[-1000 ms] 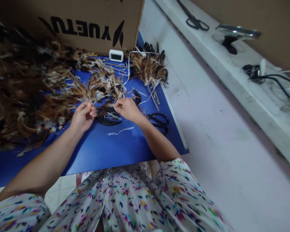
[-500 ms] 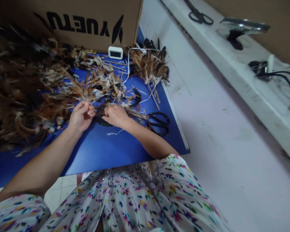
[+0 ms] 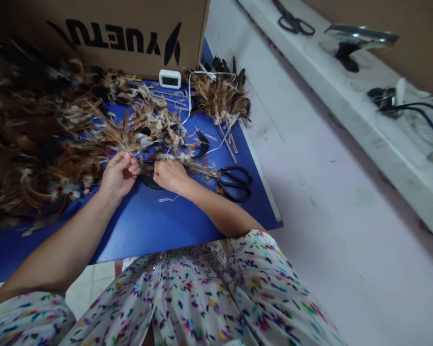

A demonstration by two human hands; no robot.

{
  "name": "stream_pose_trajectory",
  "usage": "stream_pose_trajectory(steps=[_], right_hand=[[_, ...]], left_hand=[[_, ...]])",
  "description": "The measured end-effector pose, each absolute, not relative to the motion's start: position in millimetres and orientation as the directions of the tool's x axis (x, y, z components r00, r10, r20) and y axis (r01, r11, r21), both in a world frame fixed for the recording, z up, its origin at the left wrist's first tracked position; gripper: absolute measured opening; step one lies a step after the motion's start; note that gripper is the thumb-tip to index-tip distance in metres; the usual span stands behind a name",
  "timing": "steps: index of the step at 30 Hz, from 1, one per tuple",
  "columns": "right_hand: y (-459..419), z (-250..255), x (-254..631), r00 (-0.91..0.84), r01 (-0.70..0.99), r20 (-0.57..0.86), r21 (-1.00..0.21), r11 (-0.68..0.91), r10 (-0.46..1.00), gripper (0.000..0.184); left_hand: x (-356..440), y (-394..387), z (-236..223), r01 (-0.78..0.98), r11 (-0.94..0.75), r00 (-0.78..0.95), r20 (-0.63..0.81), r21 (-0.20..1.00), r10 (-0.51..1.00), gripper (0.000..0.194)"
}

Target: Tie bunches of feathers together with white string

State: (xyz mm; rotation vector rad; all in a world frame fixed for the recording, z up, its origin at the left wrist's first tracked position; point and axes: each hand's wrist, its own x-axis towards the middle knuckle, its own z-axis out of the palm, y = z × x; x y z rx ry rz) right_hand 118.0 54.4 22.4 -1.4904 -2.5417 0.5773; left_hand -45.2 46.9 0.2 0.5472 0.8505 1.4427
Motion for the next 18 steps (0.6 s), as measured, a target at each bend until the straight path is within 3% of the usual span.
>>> stream_pose_trajectory(steps=[4, 8, 15, 18], right_hand=[[55, 21, 120, -0.487, 0.802, -0.058, -0.424, 0.419, 0.872, 0.015], [59, 25, 127, -0.454, 0.730, 0.030, -0.562, 0.390, 0.891, 0.010], [75, 20, 139, -0.346, 0.477, 0.081, -0.842, 0.250, 0.935, 0.008], [80, 16, 140, -0.316, 0.316, -0.017, -0.945, 0.089, 0.949, 0.014]], left_hand=[[-45, 47, 1, -0.632, 0.083, -0.076, -0.168, 0.770, 0.983, 0.017], [-45, 47, 2, -0.643, 0.074, -0.082, -0.165, 0.762, 0.983, 0.019], [-46, 47, 2, -0.659, 0.077, -0.079, -0.171, 0.748, 0.982, 0.019], [-47, 47, 1, -0.665, 0.076, -0.077, -0.169, 0.743, 0.983, 0.018]])
